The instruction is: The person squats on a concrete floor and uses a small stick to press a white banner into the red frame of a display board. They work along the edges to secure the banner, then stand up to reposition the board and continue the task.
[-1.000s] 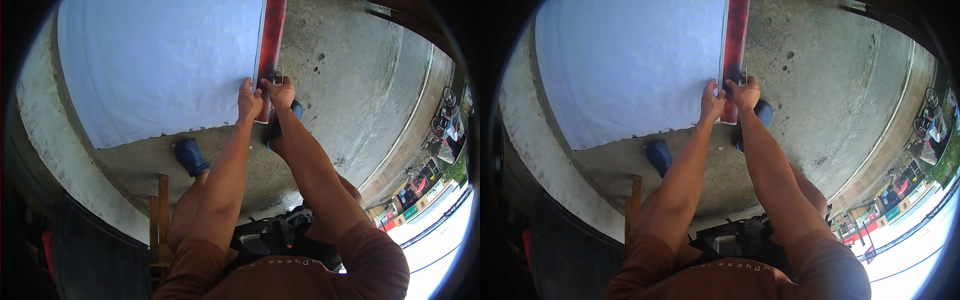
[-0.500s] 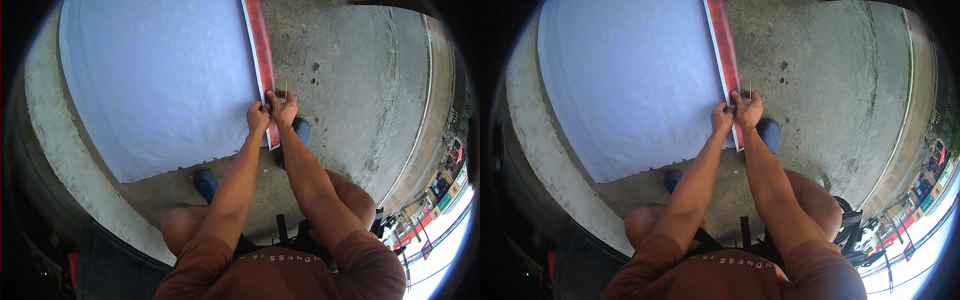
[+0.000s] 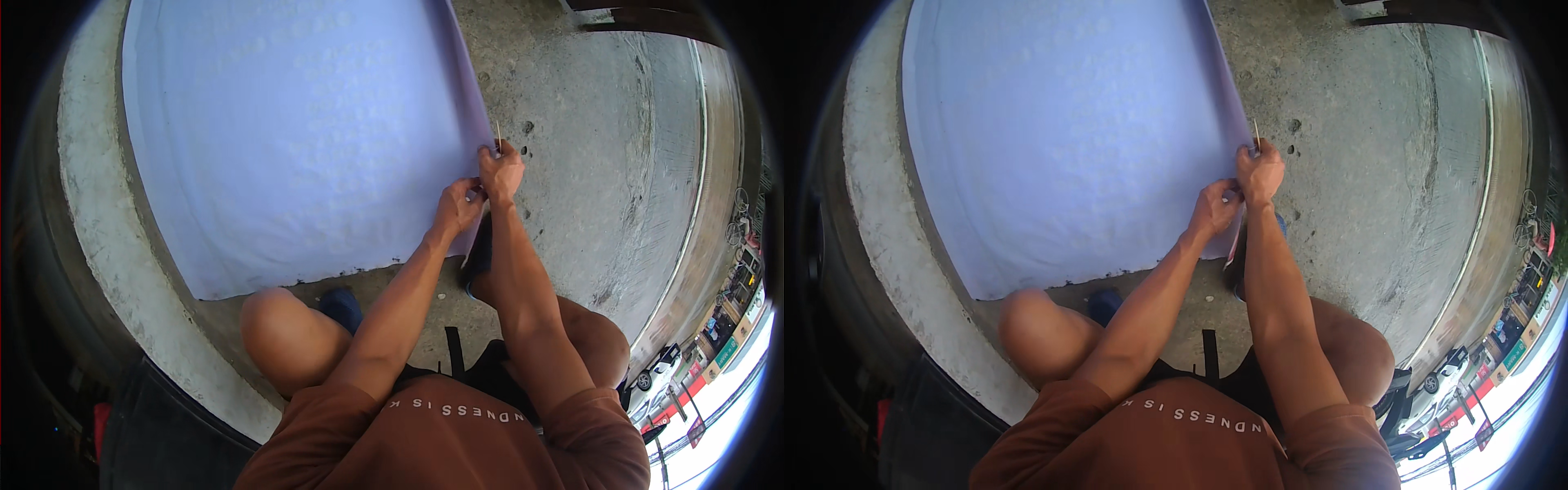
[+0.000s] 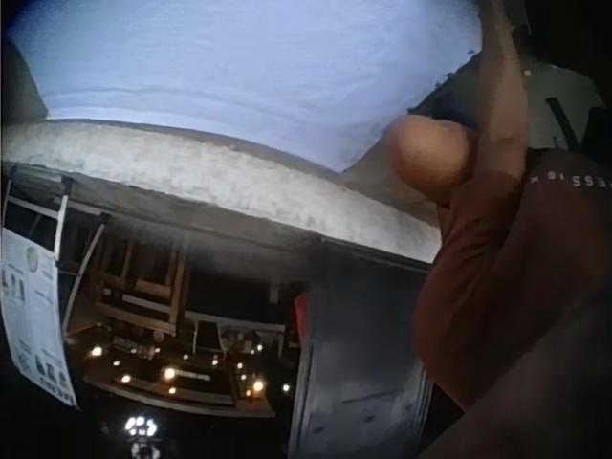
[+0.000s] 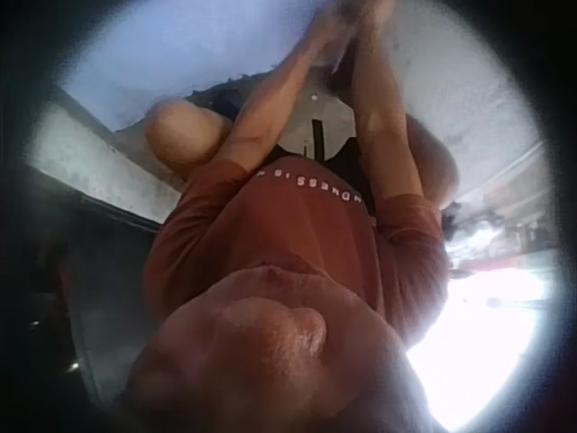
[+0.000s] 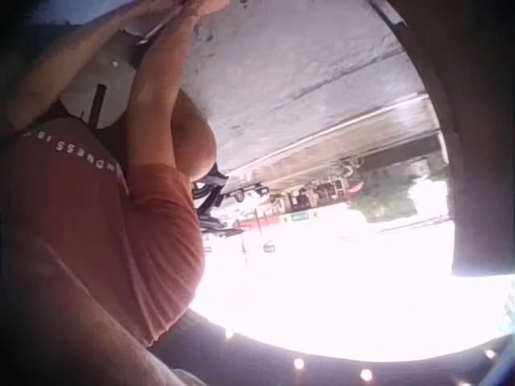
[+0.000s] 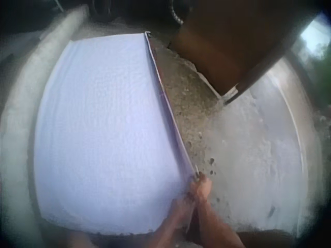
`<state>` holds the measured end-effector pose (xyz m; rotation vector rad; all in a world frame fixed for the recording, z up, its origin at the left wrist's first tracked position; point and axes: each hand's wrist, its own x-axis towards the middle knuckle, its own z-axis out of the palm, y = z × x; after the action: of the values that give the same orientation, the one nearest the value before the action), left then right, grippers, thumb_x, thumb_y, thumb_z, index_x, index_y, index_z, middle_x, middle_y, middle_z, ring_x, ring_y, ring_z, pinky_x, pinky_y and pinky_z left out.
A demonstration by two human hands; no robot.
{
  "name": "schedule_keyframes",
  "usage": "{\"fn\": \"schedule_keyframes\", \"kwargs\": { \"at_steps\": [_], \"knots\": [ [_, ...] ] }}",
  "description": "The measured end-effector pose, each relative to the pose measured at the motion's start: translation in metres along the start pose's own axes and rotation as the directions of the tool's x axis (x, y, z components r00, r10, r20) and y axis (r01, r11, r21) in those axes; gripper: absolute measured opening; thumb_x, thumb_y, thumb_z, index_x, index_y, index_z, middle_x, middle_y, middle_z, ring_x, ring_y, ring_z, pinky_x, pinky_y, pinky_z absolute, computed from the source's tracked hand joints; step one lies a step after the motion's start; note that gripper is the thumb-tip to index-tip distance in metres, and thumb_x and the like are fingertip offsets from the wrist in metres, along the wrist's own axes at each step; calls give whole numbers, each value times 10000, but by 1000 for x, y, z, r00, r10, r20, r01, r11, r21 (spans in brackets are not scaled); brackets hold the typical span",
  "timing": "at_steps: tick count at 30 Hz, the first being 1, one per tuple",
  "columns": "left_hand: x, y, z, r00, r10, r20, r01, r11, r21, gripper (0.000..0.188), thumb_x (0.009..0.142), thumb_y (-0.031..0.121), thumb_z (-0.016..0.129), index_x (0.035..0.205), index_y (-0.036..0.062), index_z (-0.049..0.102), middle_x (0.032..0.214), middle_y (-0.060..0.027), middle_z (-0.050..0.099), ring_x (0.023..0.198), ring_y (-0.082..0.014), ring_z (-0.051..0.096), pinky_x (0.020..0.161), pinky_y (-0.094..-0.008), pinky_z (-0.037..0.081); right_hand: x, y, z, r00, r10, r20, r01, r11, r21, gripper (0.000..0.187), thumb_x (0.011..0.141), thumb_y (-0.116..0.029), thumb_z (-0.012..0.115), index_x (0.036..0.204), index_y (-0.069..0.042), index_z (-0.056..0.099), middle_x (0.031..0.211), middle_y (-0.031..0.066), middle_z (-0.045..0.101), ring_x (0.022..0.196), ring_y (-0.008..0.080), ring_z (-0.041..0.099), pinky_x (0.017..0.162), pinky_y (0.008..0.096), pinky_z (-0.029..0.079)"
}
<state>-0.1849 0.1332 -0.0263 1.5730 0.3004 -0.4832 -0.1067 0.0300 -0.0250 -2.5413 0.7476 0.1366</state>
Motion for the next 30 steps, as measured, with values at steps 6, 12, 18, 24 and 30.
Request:
{"fn": "schedule_keyframes", "kwargs": {
  "at_steps": [6,12,18,24,30],
  "knots": [
    [33,-32,-14,942,251,-224,-216,961,171,266,959,121,609,1200,33,677,1075,-206,682,955,-386,698,835,-460,563,14,20,-7,981,-178,83,175,984,45,378,811,-382,783,931,-24,770,771,169,727,711,338,713,698,433,536],
    [62,-18,-34,976,210,60,-210,824,526,429,935,64,592,1363,52,562,1216,-183,577,930,-393,707,810,-480,597,1,16,-8,980,-200,4,199,974,113,339,837,-315,785,990,-12,772,830,166,743,762,314,729,732,399,545],
    [71,-17,-43,952,187,241,-303,675,673,621,898,41,622,1498,51,461,1147,-194,564,901,-394,700,767,-494,599,0,27,6,963,-261,-64,268,952,145,334,843,-278,783,1029,-2,766,851,169,750,792,307,736,760,389,548],
    [74,-21,-38,975,194,108,-221,806,550,565,929,81,585,1483,44,483,1193,-211,580,922,-399,698,797,-480,588,-5,22,2,974,-226,-27,227,961,159,347,849,-273,783,1048,11,759,893,198,750,835,293,740,783,386,544],
    [109,-38,-34,941,324,98,-328,799,504,270,954,181,548,1099,22,711,1036,-204,682,992,-433,691,844,-508,571,-14,9,13,941,-334,-59,338,939,69,308,844,-247,766,1059,-26,763,934,157,734,858,343,715,781,420,542]
  ]
}}
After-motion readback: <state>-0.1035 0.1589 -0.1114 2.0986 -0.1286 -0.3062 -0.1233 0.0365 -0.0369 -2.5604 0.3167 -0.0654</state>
